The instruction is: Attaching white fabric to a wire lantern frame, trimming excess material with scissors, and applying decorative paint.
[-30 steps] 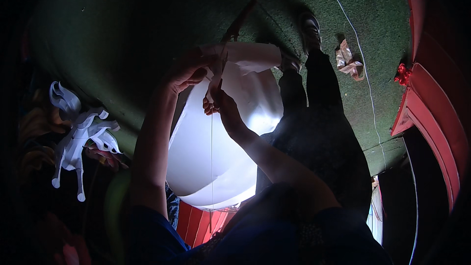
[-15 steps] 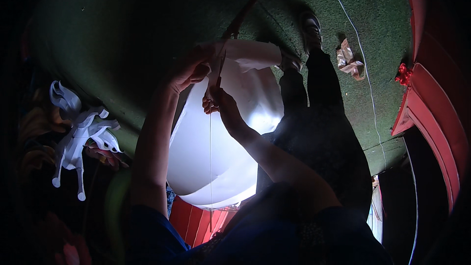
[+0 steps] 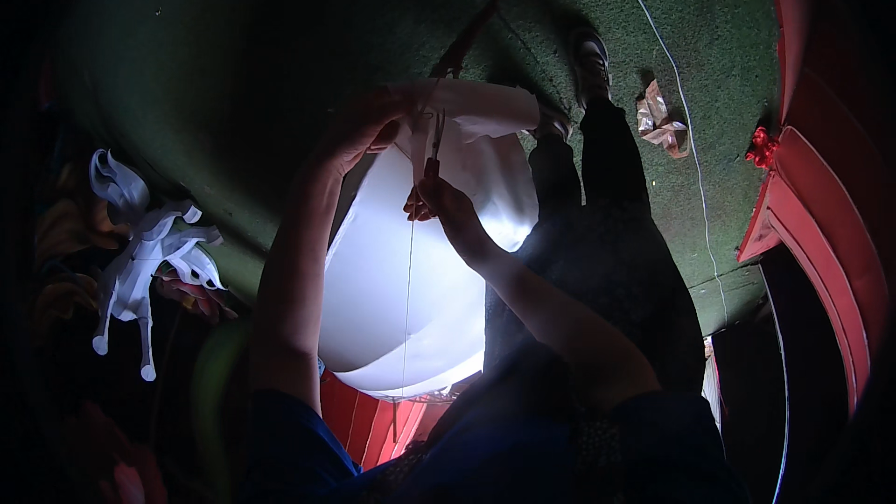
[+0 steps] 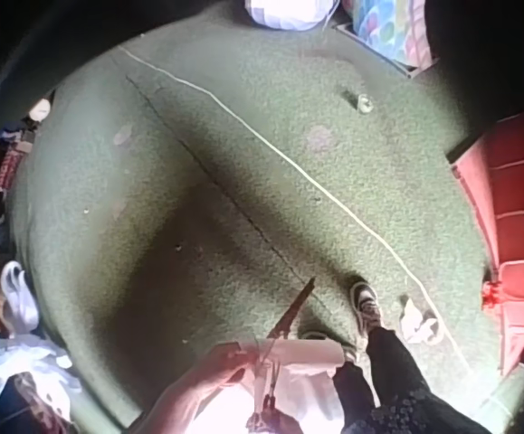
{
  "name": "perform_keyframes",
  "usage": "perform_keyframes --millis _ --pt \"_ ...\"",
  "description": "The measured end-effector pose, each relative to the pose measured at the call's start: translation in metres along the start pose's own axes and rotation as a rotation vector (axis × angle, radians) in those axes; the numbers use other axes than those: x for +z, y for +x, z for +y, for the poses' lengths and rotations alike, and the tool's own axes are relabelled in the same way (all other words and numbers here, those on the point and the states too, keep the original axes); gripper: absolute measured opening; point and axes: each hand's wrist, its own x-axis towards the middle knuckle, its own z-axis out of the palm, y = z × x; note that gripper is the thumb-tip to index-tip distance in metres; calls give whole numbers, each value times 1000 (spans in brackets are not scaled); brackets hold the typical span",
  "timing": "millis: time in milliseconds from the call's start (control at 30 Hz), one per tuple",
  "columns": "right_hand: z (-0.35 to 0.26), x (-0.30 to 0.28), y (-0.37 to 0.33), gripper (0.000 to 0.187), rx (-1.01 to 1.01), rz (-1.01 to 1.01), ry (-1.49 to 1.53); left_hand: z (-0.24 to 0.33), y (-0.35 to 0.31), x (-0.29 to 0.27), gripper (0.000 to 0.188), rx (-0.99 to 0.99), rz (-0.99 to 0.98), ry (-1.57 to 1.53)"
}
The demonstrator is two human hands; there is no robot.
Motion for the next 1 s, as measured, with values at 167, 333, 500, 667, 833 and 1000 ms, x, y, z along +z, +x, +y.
perform_keyframes --millis 167,333,500,667,833,1000 --pt "2 -18 -14 50 17 3 -162 -29 -7 0 20 115 75 98" --pt "-5 -11 -22 51 33 9 -147 -30 -18 12 18 142 234 56" --pt "-6 5 -31 47 29 -3 -101 -22 -14 22 21 36 344 -105" --pt "-11 18 -38 49 21 -20 -27 -25 -4 30 21 69 422 -183" --pt "-18 22 -48 49 19 18 -4 -24 -6 37 23 72 461 -140" --pt "-28 29 -56 48 18 35 -39 -29 -13 34 29 34 429 -84"
